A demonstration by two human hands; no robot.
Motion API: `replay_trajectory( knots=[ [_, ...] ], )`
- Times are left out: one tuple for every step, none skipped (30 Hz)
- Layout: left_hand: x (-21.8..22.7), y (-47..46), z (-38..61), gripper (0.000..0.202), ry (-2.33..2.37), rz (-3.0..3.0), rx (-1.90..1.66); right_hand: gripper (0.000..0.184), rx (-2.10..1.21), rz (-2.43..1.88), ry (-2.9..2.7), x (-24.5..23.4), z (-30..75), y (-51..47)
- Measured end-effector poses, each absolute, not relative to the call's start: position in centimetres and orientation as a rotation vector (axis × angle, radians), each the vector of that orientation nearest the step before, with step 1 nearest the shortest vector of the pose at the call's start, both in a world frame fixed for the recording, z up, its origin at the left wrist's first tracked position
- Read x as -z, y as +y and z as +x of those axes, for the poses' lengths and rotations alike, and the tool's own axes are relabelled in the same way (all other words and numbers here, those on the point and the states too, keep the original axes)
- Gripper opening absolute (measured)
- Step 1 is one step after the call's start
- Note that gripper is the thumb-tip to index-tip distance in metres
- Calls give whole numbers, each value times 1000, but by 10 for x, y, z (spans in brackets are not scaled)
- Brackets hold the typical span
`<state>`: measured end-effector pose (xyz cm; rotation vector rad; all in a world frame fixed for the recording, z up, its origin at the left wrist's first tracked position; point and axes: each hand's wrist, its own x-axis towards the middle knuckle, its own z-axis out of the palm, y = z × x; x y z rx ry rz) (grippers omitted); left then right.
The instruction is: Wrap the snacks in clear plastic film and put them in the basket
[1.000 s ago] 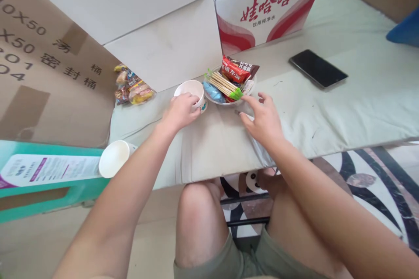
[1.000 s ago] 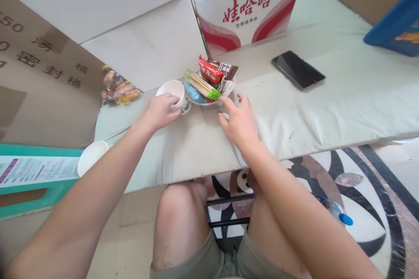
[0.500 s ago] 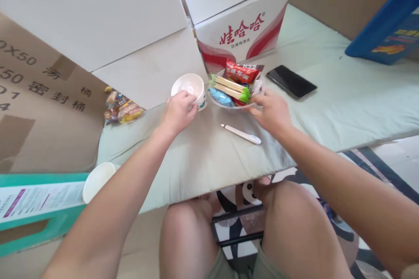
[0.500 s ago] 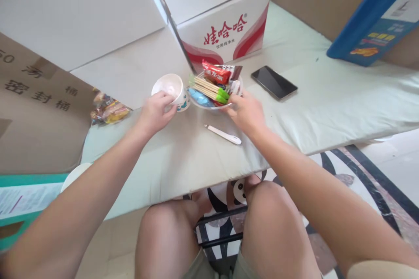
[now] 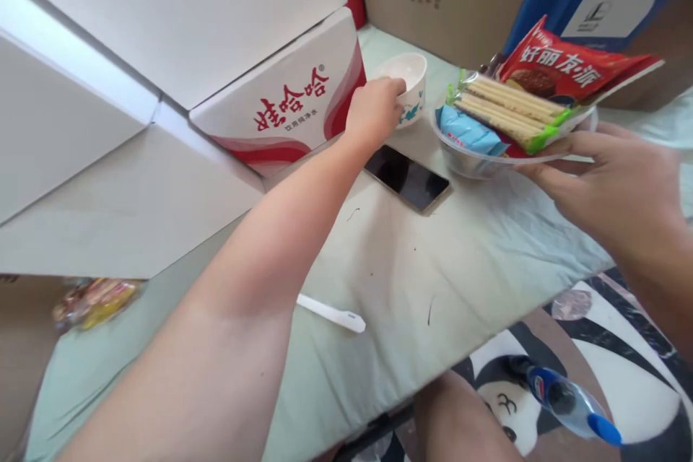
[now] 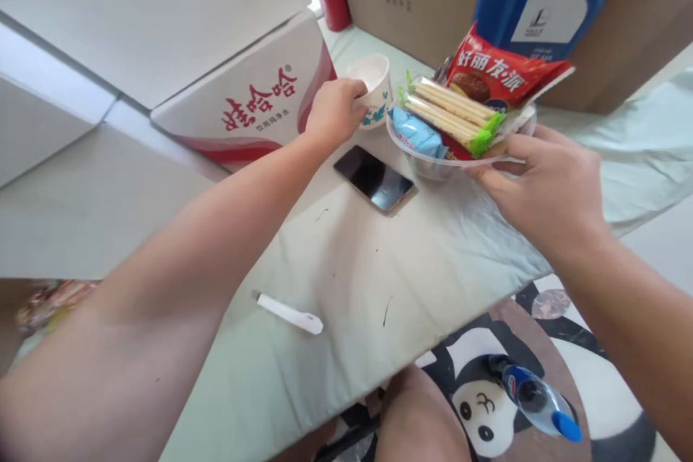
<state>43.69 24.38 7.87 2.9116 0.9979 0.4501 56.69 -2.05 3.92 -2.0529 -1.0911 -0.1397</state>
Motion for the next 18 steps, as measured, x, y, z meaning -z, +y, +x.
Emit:
replay_trajectory(
  knots=[
    [-74,249,447,25,1046,2884,-475,15,123,-2075,-1077,-37,573,-14],
    [-69,254,453,35,1091,2851,-516,14,102,-2102,-1073,-35,577,-7],
    [-66,258,455,46,1123,2815,-571,14,79,-2139,-1083,-34,581,-1],
    [-62,261,454,54,1131,2781,-639,15,61,-2193,-1105,-33,582,6],
    [-58,263,449,56,1113,2757,-706,16,57,-2265,-1137,-33,583,13],
    [-55,264,442,52,1082,2746,-749,19,63,-2358,-1181,-35,582,20],
    [-52,264,432,42,1044,2744,-767,24,63,-2466,-1227,-38,580,27],
    [-49,263,420,32,1008,2745,-776,30,55,-2578,-1262,-41,577,34],
    [-47,262,408,24,982,2754,-764,38,41,-2675,-1286,-45,574,42],
    [-45,259,395,20,969,2771,-739,47,16,-2737,-1302,-48,570,50],
    [-44,256,383,17,968,2791,-705,52,-1,-2752,-1321,-51,568,59],
    [-45,252,370,16,977,2811,-669,56,8,-2720,-1349,-52,566,68],
    [-46,249,359,15,990,2827,-633,57,21,-2663,-1375,-53,564,77],
    [-48,244,349,16,1005,2837,-601,58,34,-2609,-1384,-52,564,88],
    [-50,240,340,16,1020,2840,-577,59,40,-2570,-1377,-51,564,100],
    [-53,237,331,16,1030,2836,-561,61,37,-2547,-1364,-51,564,113],
    [-56,233,324,15,1036,2826,-553,63,34,-2536,-1350,-51,565,127],
    [-59,229,317,14,1046,2811,-552,65,37,-2532,-1339,-52,565,142]
  ],
)
